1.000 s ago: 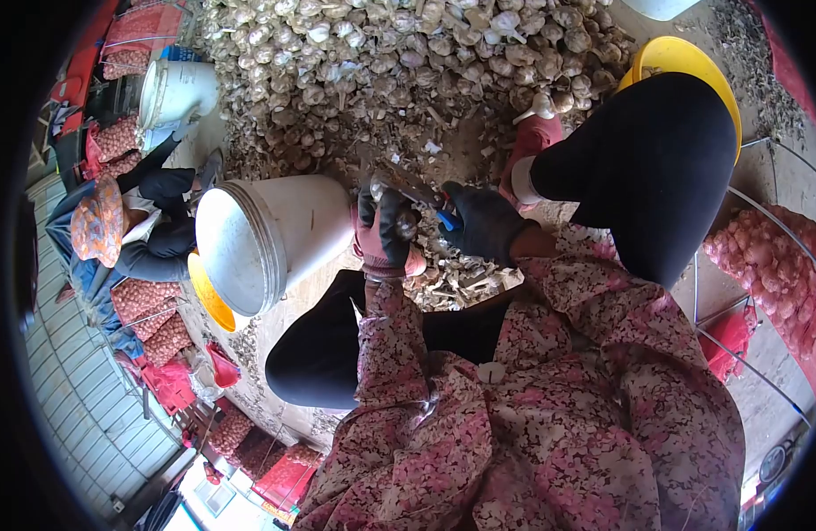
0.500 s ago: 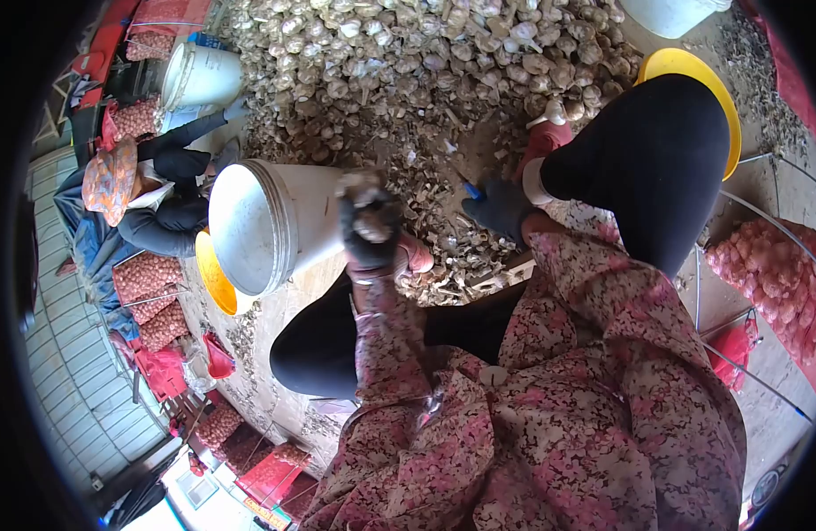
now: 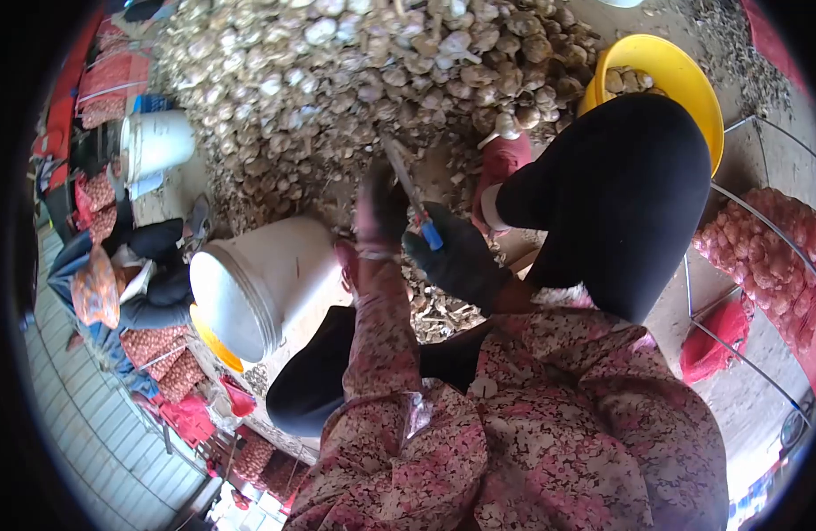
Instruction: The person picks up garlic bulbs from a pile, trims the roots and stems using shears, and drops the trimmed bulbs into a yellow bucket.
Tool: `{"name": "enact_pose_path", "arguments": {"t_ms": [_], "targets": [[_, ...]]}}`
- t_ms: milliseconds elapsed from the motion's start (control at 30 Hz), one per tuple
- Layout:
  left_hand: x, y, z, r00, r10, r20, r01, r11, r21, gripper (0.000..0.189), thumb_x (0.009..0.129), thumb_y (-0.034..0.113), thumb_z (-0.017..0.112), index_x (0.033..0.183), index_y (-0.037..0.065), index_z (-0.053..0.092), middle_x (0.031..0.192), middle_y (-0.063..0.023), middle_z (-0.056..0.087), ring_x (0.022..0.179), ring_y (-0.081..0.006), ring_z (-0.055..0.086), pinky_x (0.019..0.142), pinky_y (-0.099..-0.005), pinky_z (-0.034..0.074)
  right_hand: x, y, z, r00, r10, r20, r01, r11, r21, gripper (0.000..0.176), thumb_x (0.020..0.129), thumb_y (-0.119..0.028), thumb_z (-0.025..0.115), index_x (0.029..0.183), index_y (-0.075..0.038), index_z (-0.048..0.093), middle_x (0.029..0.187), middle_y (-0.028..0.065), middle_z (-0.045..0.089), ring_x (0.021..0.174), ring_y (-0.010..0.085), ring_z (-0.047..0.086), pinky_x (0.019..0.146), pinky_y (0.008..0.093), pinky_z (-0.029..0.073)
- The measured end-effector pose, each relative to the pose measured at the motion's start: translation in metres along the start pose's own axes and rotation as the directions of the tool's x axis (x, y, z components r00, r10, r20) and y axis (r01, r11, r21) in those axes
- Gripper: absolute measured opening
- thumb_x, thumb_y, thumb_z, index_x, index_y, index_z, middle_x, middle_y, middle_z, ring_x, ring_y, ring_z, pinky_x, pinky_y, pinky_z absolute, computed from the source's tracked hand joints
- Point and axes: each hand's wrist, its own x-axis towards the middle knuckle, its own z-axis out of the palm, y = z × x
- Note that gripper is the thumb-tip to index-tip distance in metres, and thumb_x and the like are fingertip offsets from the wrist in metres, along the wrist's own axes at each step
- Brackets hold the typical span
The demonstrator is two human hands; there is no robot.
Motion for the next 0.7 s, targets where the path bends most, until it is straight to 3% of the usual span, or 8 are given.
{"name": "enact_pose_path", "arguments": {"t_ms": [67,133,233,400,467,533,600,700], "targets": [[0.003,-0.046,0.129,0.685,-0.595,0.421,0.722,0.479,-0.499,0.052,0.078,0.03,0.069,0.121,0.005,0.056,0.117,-0.0188,0.057,0.104,-0.0374,0.058,0.088,-0.0422,0.048,0.003,-0.028,-0.007,1.0,-0.017,-0.01,0.02,0.895,0.445,0.027,0.09,-0.009,0.061,0.116,-0.009,0.054,0.081,-0.0033,0.053,0.074,0.0008,0.048,0.06,0.017,0.039],[0.041,0.039,0.144,0.884,-0.385,0.267,0.439,0.88,-0.183,0.071,0.074,0.042,0.071,0.131,0.006,0.048,0.131,-0.0225,0.047,0.109,-0.0374,0.057,0.089,-0.043,0.048,0.008,-0.045,-0.025,0.977,0.204,0.063,-0.183,0.651,0.736,0.036,0.089,-0.003,0.059,0.124,-0.008,0.051,0.078,-0.0015,0.053,0.069,0.0023,0.05,0.059,0.0164,0.039],[0.07,0.085,0.174,0.873,-0.314,0.373,0.245,0.944,0.221,0.078,0.069,0.041,0.076,0.132,0.008,0.043,0.131,-0.0237,0.045,0.108,-0.0377,0.057,0.087,-0.0413,0.05,0.017,-0.06,-0.045,0.959,-0.261,-0.107,0.251,0.963,-0.097,0.042,0.084,-0.004,0.06,0.125,-0.003,0.049,0.067,-0.001,0.051,0.056,0.0081,0.051,0.053,0.0229,0.041],[0.077,0.073,0.201,0.789,-0.446,0.422,0.229,0.851,0.472,0.085,0.067,0.043,0.077,0.135,0.01,0.039,0.138,-0.0226,0.038,0.111,-0.0383,0.055,0.092,-0.0418,0.048,0.025,-0.061,-0.055,0.92,-0.359,-0.159,0.314,0.916,-0.25,0.048,0.081,-0.011,0.066,0.124,-0.002,0.048,0.068,-0.0006,0.053,0.056,0.0105,0.052,0.055,0.0273,0.044],[0.069,0.053,0.192,0.915,-0.317,0.248,0.301,0.948,0.103,0.084,0.066,0.036,0.08,0.134,0.009,0.04,0.134,-0.0197,0.045,0.11,-0.0338,0.056,0.086,-0.0397,0.051,0.024,-0.06,-0.054,0.998,-0.017,-0.053,0.016,0.999,-0.033,0.055,0.079,-0.016,0.069,0.127,-0.002,0.046,0.075,0.0059,0.057,0.064,0.0184,0.058,0.06,0.0324,0.048],[0.062,0.03,0.161,0.884,-0.393,0.254,0.465,0.791,-0.397,0.072,0.07,0.024,0.079,0.13,0.007,0.044,0.119,-0.0149,0.058,0.105,-0.0291,0.06,0.081,-0.0377,0.053,0.028,-0.057,-0.051,0.978,-0.186,-0.095,0.165,0.966,-0.197,0.055,0.079,-0.018,0.069,0.127,-0.002,0.046,0.08,0.0102,0.058,0.067,0.0232,0.06,0.061,0.0354,0.049],[0.056,0.013,0.096,0.609,-0.512,0.606,0.773,0.21,-0.599,0.055,0.078,0.014,0.073,0.126,0.005,0.048,0.103,-0.011,0.065,0.095,-0.0237,0.064,0.076,-0.0342,0.054,0.029,-0.05,-0.047,0.927,-0.358,-0.108,0.3,0.885,-0.357,0.056,0.079,-0.019,0.069,0.127,-0.002,0.045,0.084,0.0145,0.059,0.07,0.0281,0.062,0.062,0.0385,0.05],[-0.001,-0.02,0.049,0.781,-0.545,0.306,0.439,0.129,-0.889,0.045,0.081,0.004,0.066,0.124,0.005,0.05,0.095,-0.01,0.066,0.086,-0.0192,0.066,0.07,-0.0304,0.055,0.03,-0.023,-0.039,0.926,-0.378,0.011,0.283,0.676,-0.68,0.066,0.077,-0.031,0.068,0.125,0.007,0.044,0.092,0.021,0.059,0.078,0.0348,0.061,0.07,0.0438,0.047]]}}
